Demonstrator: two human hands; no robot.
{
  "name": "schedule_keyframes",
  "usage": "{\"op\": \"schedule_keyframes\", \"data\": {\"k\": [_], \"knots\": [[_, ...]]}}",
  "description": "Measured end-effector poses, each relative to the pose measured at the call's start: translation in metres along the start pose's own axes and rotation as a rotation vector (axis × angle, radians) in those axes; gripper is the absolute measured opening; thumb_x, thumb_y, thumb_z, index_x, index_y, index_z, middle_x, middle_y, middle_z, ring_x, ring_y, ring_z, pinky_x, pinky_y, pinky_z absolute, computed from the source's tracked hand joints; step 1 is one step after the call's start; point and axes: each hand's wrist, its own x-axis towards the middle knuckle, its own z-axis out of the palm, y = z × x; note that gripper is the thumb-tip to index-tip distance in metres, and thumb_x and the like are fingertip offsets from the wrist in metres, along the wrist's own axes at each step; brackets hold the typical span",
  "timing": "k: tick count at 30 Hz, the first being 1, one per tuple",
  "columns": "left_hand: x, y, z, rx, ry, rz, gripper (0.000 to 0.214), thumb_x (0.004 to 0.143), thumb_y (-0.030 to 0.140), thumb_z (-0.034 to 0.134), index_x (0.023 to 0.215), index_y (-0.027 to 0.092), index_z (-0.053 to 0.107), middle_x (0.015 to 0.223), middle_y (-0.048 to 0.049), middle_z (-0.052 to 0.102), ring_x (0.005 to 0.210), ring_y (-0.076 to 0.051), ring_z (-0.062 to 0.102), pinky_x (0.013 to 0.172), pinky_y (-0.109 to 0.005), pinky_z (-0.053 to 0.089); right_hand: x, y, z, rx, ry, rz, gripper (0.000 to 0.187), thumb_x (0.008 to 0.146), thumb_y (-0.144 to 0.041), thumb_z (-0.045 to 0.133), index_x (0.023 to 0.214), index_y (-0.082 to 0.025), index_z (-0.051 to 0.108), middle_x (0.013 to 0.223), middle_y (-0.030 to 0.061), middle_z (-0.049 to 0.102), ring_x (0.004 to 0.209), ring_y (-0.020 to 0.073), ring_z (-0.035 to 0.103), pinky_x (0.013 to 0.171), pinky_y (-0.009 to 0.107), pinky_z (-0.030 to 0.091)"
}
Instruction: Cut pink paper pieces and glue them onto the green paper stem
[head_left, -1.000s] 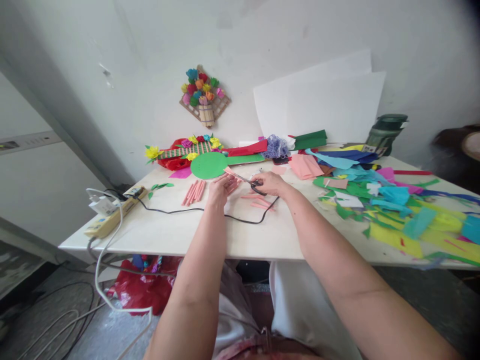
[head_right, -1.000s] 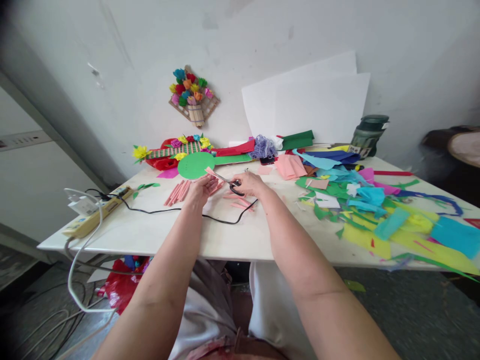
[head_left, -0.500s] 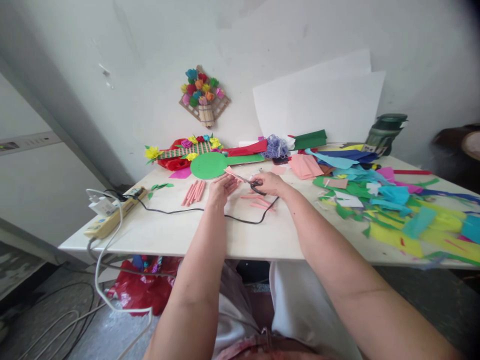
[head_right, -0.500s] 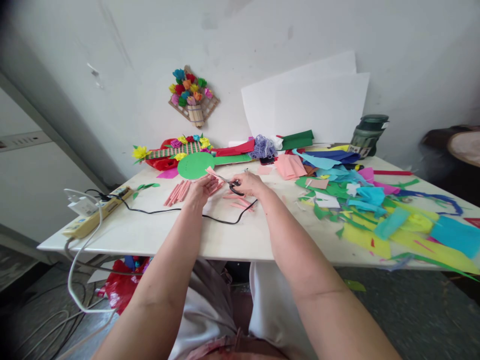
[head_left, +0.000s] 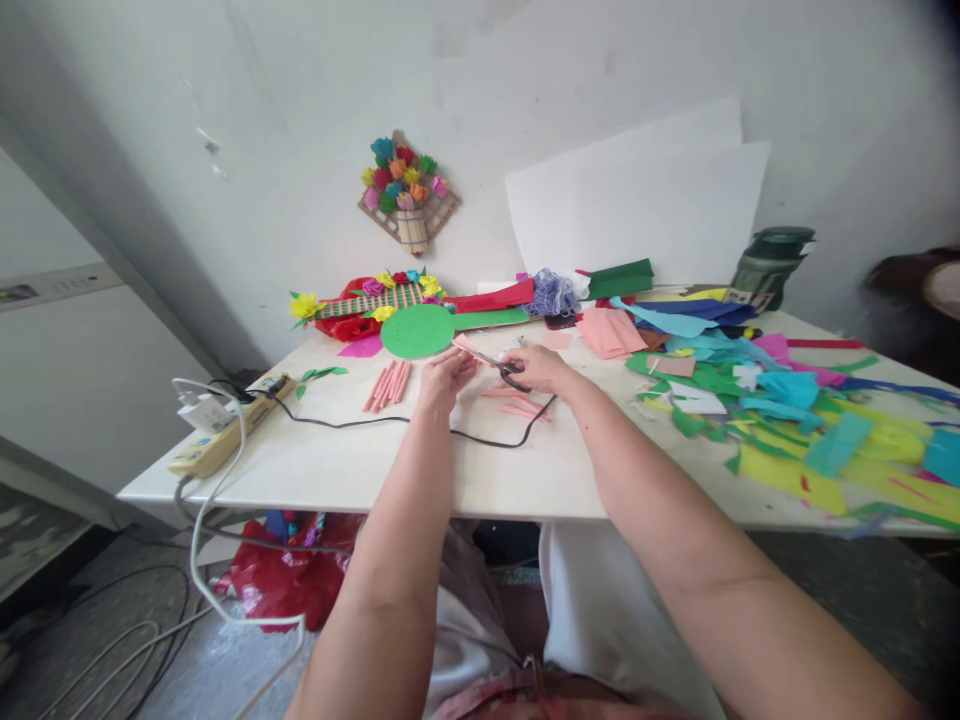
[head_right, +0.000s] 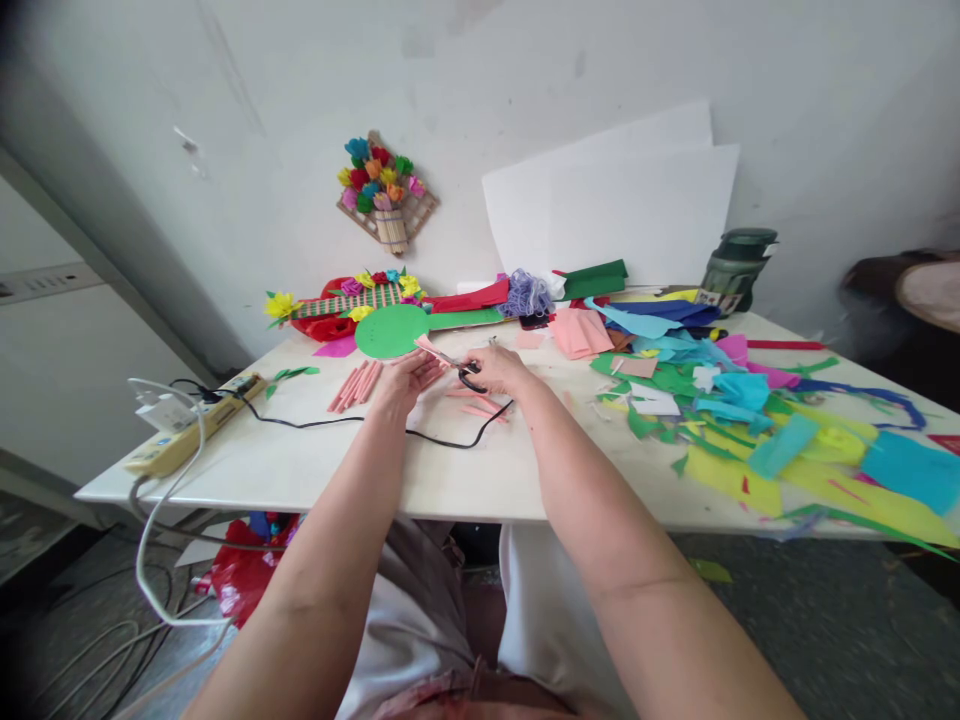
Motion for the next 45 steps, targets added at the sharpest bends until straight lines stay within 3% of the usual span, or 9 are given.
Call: {"op": "schedule_keyframes", "data": {"k": [13, 29, 45], "knots": [[0.0001, 0.0007, -0.0009, -0.003, -0.007, -0.002, 0.013, 0.064, 0.011, 0.067, 0.077, 0.010, 0.064, 0.072, -0.0063, 0.068, 0.067, -0.014, 0.065, 0.077, -0.032, 0.053, 0.0043, 0.0061, 0.0046, 0.036, 0.002, -0.022, 0.026, 0.068, -0.040, 0.065, 0.089, -0.024, 0.070, 0.070, -0.0018, 0.065, 0.064, 0.0132, 0.054, 0.056, 0.022, 0.033], [-0.0052, -0.0002, 0.0030, 0.047, -0.034, 0.016, 0.020, 0.062, 0.012, 0.068, 0.082, 0.011, 0.067, 0.076, -0.0058, 0.068, 0.067, -0.013, 0.063, 0.077, -0.032, 0.052, 0.0030, 0.0025, 0.0038, -0.013, 0.014, -0.008, 0.037, 0.068, -0.052, 0.062, 0.094, -0.027, 0.068, 0.083, -0.0009, 0.069, 0.075, 0.0156, 0.059, 0.061, 0.023, 0.036], [0.0004, -0.0021, -0.0020, 0.049, -0.034, 0.024, 0.021, 0.060, 0.014, 0.072, 0.081, 0.013, 0.069, 0.074, -0.0042, 0.067, 0.065, -0.011, 0.060, 0.077, -0.032, 0.052, 0.0047, 0.0035, 0.0040, 0.045, 0.010, -0.020, 0.034, 0.066, -0.048, 0.067, 0.092, -0.026, 0.069, 0.076, -0.0016, 0.067, 0.068, 0.0136, 0.056, 0.056, 0.022, 0.033]]}}
